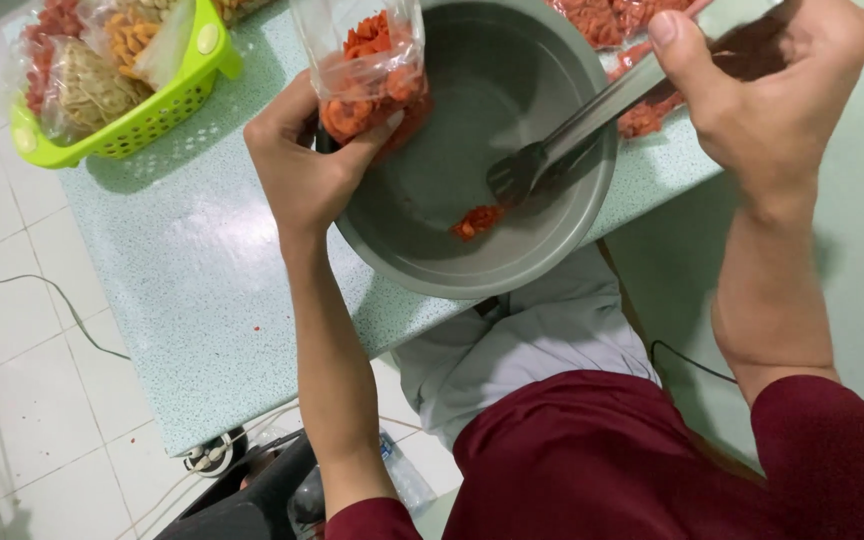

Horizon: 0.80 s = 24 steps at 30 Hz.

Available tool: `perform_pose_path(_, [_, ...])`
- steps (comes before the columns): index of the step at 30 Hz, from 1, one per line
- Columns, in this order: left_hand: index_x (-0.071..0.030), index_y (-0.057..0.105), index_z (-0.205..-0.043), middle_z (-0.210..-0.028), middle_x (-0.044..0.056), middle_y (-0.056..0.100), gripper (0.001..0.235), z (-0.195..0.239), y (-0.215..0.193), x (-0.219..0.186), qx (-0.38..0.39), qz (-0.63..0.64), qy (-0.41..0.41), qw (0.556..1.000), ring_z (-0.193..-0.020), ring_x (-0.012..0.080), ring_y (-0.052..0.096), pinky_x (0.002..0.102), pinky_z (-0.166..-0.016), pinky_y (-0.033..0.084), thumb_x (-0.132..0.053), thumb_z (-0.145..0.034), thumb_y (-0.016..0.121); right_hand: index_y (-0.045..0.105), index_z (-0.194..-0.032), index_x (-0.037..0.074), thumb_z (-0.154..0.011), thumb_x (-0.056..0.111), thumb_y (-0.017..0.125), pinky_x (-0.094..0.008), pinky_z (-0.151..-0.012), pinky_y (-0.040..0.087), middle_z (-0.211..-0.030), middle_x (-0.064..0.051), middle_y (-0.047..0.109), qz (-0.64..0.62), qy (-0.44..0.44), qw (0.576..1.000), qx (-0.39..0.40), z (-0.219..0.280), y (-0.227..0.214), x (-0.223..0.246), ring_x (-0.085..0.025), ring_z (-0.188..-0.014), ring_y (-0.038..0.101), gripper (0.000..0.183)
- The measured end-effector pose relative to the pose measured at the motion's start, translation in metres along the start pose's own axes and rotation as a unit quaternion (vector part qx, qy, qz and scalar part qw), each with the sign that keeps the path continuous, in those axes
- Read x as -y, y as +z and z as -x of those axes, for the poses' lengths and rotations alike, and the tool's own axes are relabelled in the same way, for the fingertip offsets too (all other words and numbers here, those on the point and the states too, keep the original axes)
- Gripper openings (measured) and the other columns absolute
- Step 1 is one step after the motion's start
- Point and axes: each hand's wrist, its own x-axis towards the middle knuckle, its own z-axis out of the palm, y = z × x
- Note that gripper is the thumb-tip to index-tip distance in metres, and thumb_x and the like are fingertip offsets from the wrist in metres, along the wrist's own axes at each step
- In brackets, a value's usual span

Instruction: Using tongs to fill small plastic bags with orange snacks from a bowl and organizing the filled bags on a table.

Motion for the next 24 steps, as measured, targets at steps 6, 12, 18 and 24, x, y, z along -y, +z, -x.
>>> perform_pose_path(6, [0.000,0.077,-0.107,-0.088,0.006,0.067,0.021,0.001,0.002,-0.009,0.007,0.001,0.026,1.000,-0.071,0.0106,0.046,0.026,-0.060,0.037,-0.013,-0.093,0.085,0.053,-0.096,-0.008,-0.123,-0.002,0.089,-0.034,-0.057,0.048,-0.090,-0.017,0.061,-0.077,0.081,0.994,0.004,0.010,0.018,0.015,-0.024,-0.072,0.061,0.045])
perform_pose_path(12, [-0.002,0.076,-0.098,-0.085,0.004,0.065,0.013,0.000,0.006,-0.012,-0.005,-0.024,0.023,0.999,-0.067,0.0101,0.039,0.026,-0.058,0.031,-0.012,-0.092,0.083,0.065,-0.111,-0.011,-0.118,-0.007,0.078,-0.030,-0.054,0.052,-0.086,-0.016,0.063,-0.145,0.129,0.981,0.018,0.019,0.028,0.045,-0.021,-0.062,0.061,0.015])
perform_pose_path(18, [-0.002,0.077,-0.107,-0.094,0.005,0.069,0.021,0.001,0.004,-0.008,-0.011,-0.020,0.011,1.000,-0.079,0.0114,0.053,0.026,-0.064,0.042,-0.009,-0.089,0.085,0.061,-0.105,-0.007,-0.112,-0.003,0.079,-0.028,-0.060,0.056,-0.088,-0.016,0.066,-0.146,0.114,0.982,0.038,0.023,0.036,0.067,-0.023,-0.069,0.070,0.019])
perform_pose_path(24, [-0.002,0.077,-0.107,-0.095,0.004,0.071,0.025,-0.001,0.005,-0.009,-0.017,-0.032,-0.015,0.999,-0.085,0.0108,0.058,0.026,-0.069,0.046,-0.010,-0.086,0.087,0.062,-0.104,-0.011,-0.105,-0.010,0.078,-0.028,-0.061,0.061,-0.091,-0.021,0.069,-0.149,0.089,0.984,0.051,0.019,0.042,0.091,-0.028,-0.071,0.075,0.016])
